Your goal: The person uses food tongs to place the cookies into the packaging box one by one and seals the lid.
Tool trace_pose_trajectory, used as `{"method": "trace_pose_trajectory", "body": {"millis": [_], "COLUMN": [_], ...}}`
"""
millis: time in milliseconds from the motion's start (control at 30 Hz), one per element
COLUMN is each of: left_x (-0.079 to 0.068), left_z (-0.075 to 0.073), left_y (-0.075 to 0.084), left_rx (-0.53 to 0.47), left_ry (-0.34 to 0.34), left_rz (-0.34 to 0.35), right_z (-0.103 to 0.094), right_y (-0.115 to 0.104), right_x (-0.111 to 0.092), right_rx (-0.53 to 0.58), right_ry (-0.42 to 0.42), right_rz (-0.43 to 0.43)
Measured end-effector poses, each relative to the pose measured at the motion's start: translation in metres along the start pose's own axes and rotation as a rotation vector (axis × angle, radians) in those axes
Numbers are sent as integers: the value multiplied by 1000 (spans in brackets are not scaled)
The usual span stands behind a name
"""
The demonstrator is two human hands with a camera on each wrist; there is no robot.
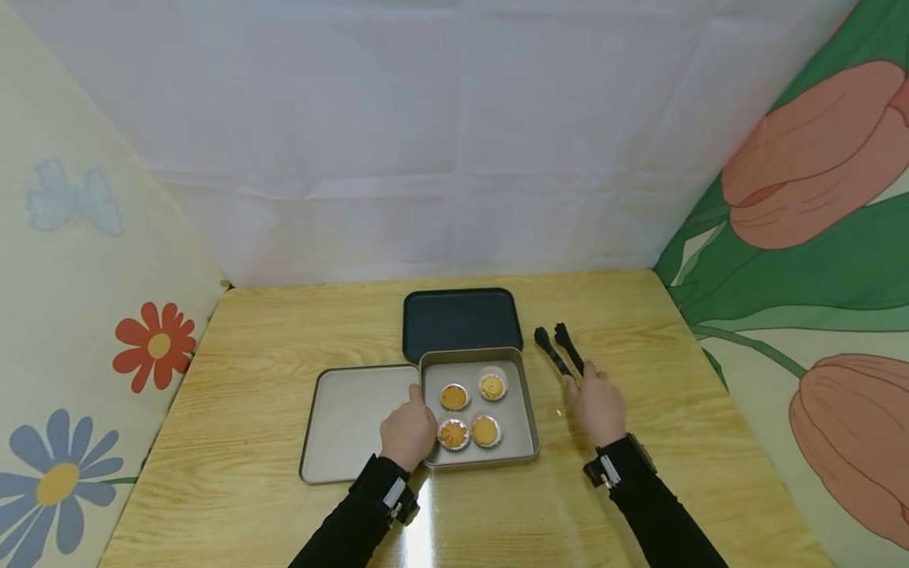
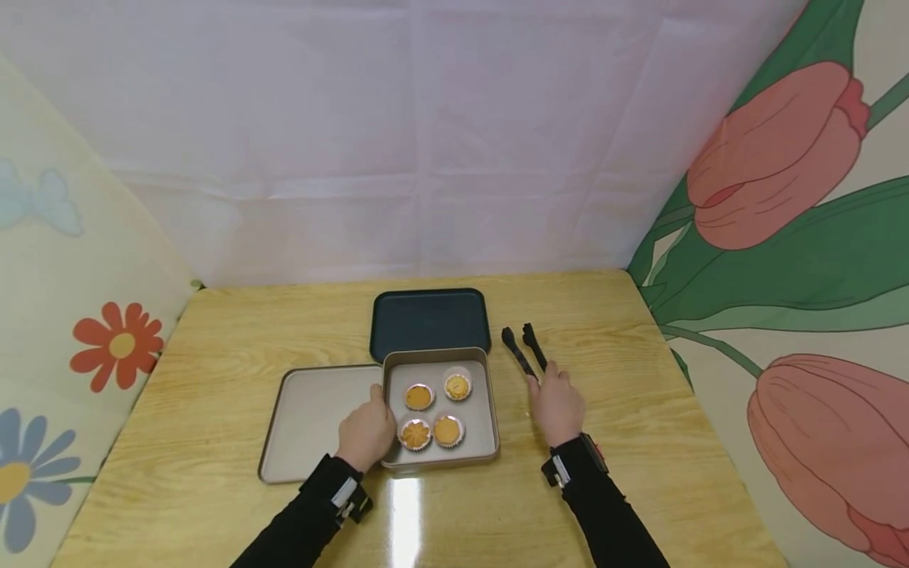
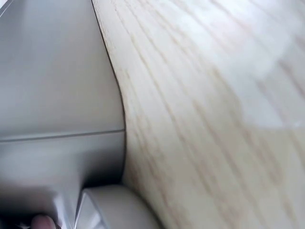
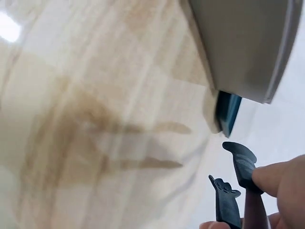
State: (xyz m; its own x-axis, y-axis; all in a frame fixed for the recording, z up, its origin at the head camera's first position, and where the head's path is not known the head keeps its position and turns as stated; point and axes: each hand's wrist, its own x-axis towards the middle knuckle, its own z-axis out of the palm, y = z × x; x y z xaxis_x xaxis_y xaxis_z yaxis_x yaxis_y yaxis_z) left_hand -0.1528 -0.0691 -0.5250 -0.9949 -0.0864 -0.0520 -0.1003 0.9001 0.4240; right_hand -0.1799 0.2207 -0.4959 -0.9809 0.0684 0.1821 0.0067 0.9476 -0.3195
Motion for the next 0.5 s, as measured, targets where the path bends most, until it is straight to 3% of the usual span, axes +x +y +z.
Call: {"method": "trace_pose_trajectory", "body": {"millis": [233, 500], "left_x": [-1, 1], "left_z": [-1, -1], "left_y": [1, 0], "left_rx": [1, 13], "left_ry": [1, 0], "left_rz": [5, -3], "right_z": [17, 30], "right_y": [2, -3], "right_x": [-4, -9], "right_rx": [-10, -97], "right_ry": [-15, 121], "right_rz": [79, 45]}}
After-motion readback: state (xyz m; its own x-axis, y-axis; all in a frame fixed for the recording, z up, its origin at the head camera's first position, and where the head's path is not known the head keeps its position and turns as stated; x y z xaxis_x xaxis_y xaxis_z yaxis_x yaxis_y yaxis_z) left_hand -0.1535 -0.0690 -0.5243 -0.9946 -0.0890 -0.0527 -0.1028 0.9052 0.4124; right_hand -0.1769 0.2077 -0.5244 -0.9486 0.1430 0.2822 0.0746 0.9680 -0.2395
